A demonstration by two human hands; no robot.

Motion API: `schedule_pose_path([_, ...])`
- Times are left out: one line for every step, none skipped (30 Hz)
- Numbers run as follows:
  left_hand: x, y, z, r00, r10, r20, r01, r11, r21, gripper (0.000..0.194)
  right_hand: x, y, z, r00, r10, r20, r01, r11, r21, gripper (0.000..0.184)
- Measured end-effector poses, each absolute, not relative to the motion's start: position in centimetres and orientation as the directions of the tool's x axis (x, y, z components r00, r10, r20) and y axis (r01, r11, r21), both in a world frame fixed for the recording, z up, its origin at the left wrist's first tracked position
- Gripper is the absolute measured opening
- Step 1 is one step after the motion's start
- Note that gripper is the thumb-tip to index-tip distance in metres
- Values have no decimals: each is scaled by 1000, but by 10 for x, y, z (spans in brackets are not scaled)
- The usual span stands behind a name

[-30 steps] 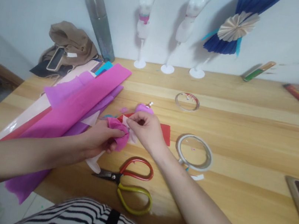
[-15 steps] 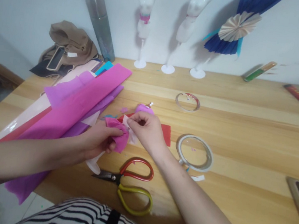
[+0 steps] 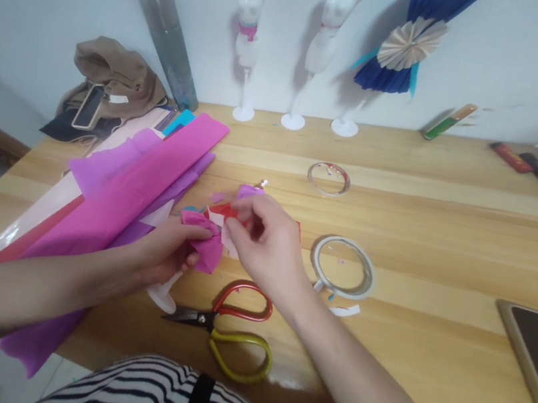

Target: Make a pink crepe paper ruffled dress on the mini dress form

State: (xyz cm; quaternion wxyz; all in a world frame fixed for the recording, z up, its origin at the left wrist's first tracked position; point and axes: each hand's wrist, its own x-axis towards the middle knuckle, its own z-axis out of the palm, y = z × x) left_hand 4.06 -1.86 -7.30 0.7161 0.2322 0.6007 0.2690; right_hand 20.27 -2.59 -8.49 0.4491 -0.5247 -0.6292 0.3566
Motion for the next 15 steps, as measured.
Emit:
schedule_pose_path([40, -18, -73, 134, 660, -740, -118, 752, 649, 16, 204, -34, -79, -125, 967, 220, 409, 252, -877, 11])
schedule_pose_path([40, -18, -72, 134, 656, -743, -134, 754, 642, 17, 204, -42, -75, -222, 951, 217, 458, 298, -837, 21])
schedule_pose_path([39, -18, -72, 140, 652, -745, -151, 758, 635, 18, 204, -49, -73, -324, 930, 174, 513, 327, -794, 22])
schedule_pose_path([39, -18, -72, 152, 649, -746, -168, 761, 627, 19, 202, -56, -73, -374, 922, 102, 598, 323, -733, 19])
schedule_pose_path([38, -18, -72, 168, 644, -746, -181, 764, 619, 19, 200, -62, -75, -390, 920, 28, 692, 313, -650, 15])
schedule_pose_path([38, -18, -72, 185, 642, -744, -190, 766, 614, 19, 197, -66, -79, -375, 927, -16, 772, 303, -560, 13])
schedule_pose_path([37, -18, -72, 200, 642, -741, -197, 767, 611, 19, 193, -69, -83, -349, 936, -40, 831, 289, -475, 13])
schedule_pose_path([37, -19, -73, 213, 642, -737, -200, 766, 610, 19, 190, -70, -89, -329, 944, -41, 868, 285, -406, 17])
schedule_pose_path([36, -19, -73, 219, 642, -735, -200, 766, 610, 19, 187, -71, -94, -313, 949, -28, 890, 283, -357, 18])
schedule_pose_path([36, -19, -73, 219, 642, -735, -201, 766, 610, 18, 185, -71, -99, -305, 952, -4, 900, 287, -328, 17])
schedule_pose_path([36, -19, -73, 216, 642, -736, -203, 767, 609, 18, 183, -71, -103, -302, 953, 29, 903, 296, -313, 16])
schedule_pose_path([35, -20, -74, 213, 643, -736, -208, 766, 609, 18, 183, -71, -106, -302, 951, 68, 900, 308, -309, 17])
schedule_pose_path([35, -20, -74, 214, 642, -736, -212, 766, 606, 18, 183, -71, -109, -303, 946, 113, 892, 323, -315, 19])
schedule_pose_path([35, -21, -74, 215, 642, -736, -215, 766, 606, 19, 183, -71, -110, -300, 940, 162, 882, 338, -328, 22])
schedule_pose_path([34, -22, -75, 218, 644, -733, -215, 765, 608, 19, 184, -71, -111, -295, 932, 210, 869, 353, -346, 23])
